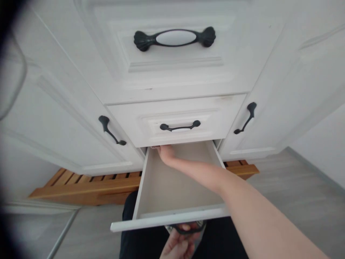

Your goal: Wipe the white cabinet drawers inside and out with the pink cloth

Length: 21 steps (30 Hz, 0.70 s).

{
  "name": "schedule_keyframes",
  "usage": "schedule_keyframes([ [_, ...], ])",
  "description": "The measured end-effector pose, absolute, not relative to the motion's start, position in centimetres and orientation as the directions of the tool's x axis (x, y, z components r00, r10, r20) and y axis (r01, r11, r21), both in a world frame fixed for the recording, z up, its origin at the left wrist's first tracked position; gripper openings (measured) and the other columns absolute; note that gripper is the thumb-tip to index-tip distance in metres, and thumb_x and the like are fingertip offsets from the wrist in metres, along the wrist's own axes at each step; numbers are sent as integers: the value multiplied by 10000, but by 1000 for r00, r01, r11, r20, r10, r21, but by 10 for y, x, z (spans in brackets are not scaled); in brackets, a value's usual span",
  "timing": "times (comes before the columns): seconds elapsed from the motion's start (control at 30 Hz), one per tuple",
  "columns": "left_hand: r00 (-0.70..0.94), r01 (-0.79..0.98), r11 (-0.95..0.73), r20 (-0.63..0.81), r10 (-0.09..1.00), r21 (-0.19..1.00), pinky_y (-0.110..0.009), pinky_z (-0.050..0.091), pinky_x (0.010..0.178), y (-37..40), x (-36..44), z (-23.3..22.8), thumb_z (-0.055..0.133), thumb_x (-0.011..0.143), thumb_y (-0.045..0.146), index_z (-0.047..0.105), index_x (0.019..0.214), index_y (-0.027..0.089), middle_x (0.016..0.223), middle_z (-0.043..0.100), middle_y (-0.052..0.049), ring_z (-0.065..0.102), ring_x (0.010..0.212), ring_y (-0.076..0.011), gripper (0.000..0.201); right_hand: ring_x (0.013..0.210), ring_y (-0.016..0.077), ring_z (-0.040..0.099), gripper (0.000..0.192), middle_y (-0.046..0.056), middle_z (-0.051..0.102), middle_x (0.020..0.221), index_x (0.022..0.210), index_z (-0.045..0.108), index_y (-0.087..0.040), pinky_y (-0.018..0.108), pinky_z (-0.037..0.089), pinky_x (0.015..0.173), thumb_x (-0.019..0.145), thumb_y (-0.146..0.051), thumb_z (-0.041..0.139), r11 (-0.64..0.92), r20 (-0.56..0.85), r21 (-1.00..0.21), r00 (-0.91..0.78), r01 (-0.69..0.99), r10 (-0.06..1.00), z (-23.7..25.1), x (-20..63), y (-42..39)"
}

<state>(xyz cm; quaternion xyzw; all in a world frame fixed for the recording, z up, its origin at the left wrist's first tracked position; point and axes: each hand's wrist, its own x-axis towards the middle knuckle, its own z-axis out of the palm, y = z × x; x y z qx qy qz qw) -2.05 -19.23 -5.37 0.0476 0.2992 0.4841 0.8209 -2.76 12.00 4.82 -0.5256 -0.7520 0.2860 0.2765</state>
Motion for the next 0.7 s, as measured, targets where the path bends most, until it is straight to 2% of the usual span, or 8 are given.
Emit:
schedule_keyframes([
  [0.1, 375, -750, 551, -452, 809, 365, -204, 577, 811, -190, -22, -55, 960, 706, 272, 817, 975, 243, 1297, 771, -97, 737, 1180, -260, 306, 1309, 328, 557, 375, 139, 686, 1319, 1297, 653, -172, 571, 334, 1201, 995, -118, 436, 234, 91, -732, -249, 640, 964, 36, -62, 140],
  [0.17, 381, -747, 551, -440, 813, 372, -198, 580, 812, -188, -23, -53, 964, 700, 290, 827, 956, 239, 1266, 787, -93, 744, 1168, -254, 295, 1315, 311, 544, 394, 122, 678, 1328, 1306, 647, -189, 557, 321, 1211, 998, -105, 416, 240, 94, -739, -257, 629, 962, 27, -74, 141],
  [0.27, 402, -731, 558, -413, 817, 393, -220, 585, 878, -185, -22, -49, 950, 717, 302, 838, 999, 237, 1237, 800, -95, 734, 1193, -260, 310, 1313, 300, 538, 392, 125, 645, 1370, 1327, 646, -196, 489, 366, 1190, 991, -119, 459, 291, 116, -742, -312, 604, 943, 15, -76, 128],
  [0.4, 475, -689, 596, -363, 801, 412, -241, 568, 948, -177, -20, -45, 929, 736, 354, 833, 1094, 222, 1222, 804, -119, 718, 1222, -265, 393, 1331, 271, 525, 518, 122, 548, 1480, 1447, 584, -245, 388, 444, 1122, 948, -110, 546, 378, 153, -758, -419, 531, 895, 9, -53, 88],
  [0.57, 428, -624, 572, -379, 820, 533, -315, 544, 1002, -163, -22, -40, 923, 700, 453, 864, 946, 193, 1180, 810, -126, 666, 1270, -331, 362, 1265, 259, 553, 549, 93, 613, 1345, 1404, 630, -262, 394, 453, 1105, 878, -105, 620, 511, 189, -812, -701, 282, 687, 9, -17, 23],
  [0.63, 415, -589, 572, -393, 821, 571, -330, 535, 1005, -160, -24, -35, 933, 662, 490, 868, 903, 202, 1160, 813, -114, 657, 1266, -343, 380, 1252, 246, 566, 556, 65, 633, 1320, 1364, 663, -275, 381, 453, 1104, 841, -89, 645, 514, 169, -837, -805, 188, 569, 9, -8, 2],
  [0.7, 400, -591, 567, -402, 824, 573, -346, 531, 1010, -159, -24, -29, 933, 648, 498, 868, 872, 203, 1154, 813, -107, 658, 1248, -350, 376, 1247, 221, 584, 479, 34, 646, 1314, 1309, 700, -275, 332, 458, 1090, 861, -115, 654, 478, 153, -875, -893, 78, 424, 14, -2, -9],
])
